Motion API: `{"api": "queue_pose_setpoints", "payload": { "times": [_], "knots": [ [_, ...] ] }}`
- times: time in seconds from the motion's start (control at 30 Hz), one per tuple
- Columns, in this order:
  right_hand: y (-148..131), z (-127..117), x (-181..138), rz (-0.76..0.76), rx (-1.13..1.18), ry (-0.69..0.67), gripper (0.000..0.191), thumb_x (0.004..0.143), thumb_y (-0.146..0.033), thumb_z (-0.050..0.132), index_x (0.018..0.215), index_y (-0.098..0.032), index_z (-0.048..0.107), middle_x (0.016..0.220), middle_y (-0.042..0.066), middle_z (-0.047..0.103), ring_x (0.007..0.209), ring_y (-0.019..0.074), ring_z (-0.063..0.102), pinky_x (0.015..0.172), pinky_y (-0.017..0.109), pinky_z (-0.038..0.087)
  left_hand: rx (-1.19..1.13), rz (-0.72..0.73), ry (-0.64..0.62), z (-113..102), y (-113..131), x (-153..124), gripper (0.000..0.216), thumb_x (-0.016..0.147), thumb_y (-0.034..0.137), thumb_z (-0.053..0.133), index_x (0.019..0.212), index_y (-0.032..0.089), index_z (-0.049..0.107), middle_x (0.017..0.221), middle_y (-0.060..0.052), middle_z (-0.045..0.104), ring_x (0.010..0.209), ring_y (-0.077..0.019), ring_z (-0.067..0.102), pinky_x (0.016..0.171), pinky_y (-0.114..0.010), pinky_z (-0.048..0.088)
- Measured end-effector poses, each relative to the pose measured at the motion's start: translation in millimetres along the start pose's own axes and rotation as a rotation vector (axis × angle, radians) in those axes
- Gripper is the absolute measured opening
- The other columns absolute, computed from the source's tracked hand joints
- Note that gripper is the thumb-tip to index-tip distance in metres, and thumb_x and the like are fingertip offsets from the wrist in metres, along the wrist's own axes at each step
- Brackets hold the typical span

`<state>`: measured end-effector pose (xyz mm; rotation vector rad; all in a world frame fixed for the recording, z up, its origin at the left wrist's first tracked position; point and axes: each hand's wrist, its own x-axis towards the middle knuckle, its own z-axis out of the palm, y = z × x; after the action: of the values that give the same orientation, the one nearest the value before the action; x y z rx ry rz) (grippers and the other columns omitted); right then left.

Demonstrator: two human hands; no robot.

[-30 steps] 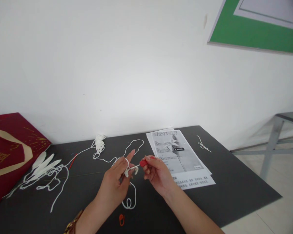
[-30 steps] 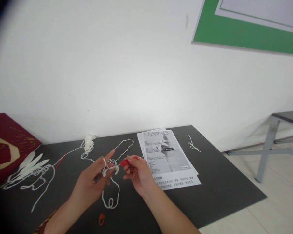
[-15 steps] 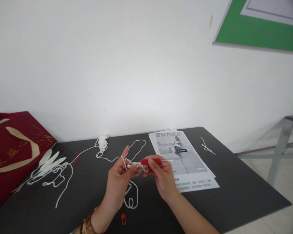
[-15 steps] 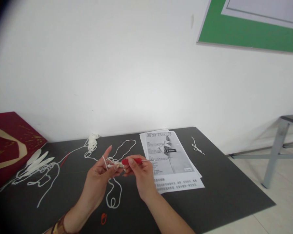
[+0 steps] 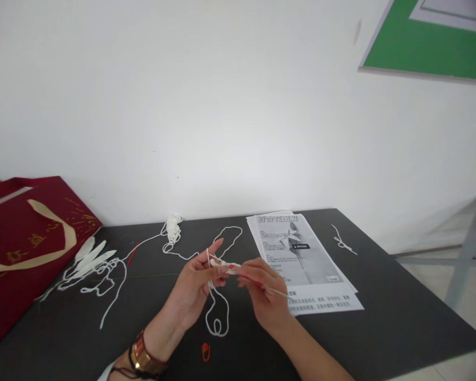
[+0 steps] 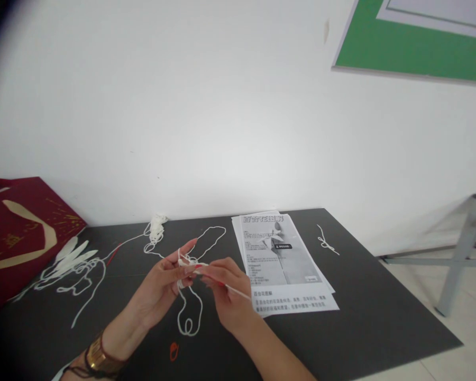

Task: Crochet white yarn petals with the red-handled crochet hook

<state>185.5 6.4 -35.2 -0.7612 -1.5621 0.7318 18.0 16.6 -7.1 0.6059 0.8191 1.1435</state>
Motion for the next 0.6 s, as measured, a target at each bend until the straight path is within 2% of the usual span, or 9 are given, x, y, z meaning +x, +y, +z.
{"api": "queue_pose_setpoints", "payload": {
  "times": [0.13,0.33,0.47,0.6],
  "knots": [
    [-2.2,1.9,7.7,0.217,0.326,0.087,0.013,0.085,-0.022,0.063,0.089,-0.027,0.075,0.080,0.002,0.067,0.056,0.0126,0.060,0.047,0.025,0.051,0.000,-0.027,-0.056,-1.8,5.7,-1.5,0.064,0.069,0.005,0.076,0.129,0.014,0.057,0.070,0.000,0.067,0.058,-0.0088,0.061,0.057,-0.020,0.053],
    [1.3,-4.0,9.1,0.301,0.456,0.116,0.010,0.083,-0.027,0.066,0.087,-0.022,0.075,0.076,0.003,0.065,0.053,0.0121,0.058,0.044,0.025,0.050,0.015,0.036,-0.120,-1.8,9.8,-3.7,0.063,0.069,0.006,0.076,0.128,0.019,0.059,0.067,0.005,0.057,0.058,-0.0075,0.057,0.056,-0.020,0.052],
    [-0.9,-8.6,10.3,0.329,0.519,0.119,0.010,0.083,-0.028,0.067,0.084,-0.021,0.074,0.074,0.003,0.064,0.052,0.0125,0.058,0.043,0.024,0.049,0.073,0.033,-0.132,-1.7,16.2,-6.2,0.067,0.067,0.009,0.078,0.130,0.022,0.057,0.065,0.007,0.053,0.050,-0.0047,0.047,0.042,-0.015,0.039],
    [-3.4,-12.0,12.3,0.324,0.538,0.112,0.009,0.082,-0.028,0.069,0.083,-0.021,0.074,0.073,0.003,0.065,0.051,0.0126,0.058,0.041,0.024,0.049,0.066,0.000,-0.170,-3.6,22.4,-7.7,0.072,0.065,0.008,0.079,0.131,0.024,0.056,0.063,0.008,0.048,0.046,-0.0021,0.035,0.039,-0.015,0.025]
  ]
}}
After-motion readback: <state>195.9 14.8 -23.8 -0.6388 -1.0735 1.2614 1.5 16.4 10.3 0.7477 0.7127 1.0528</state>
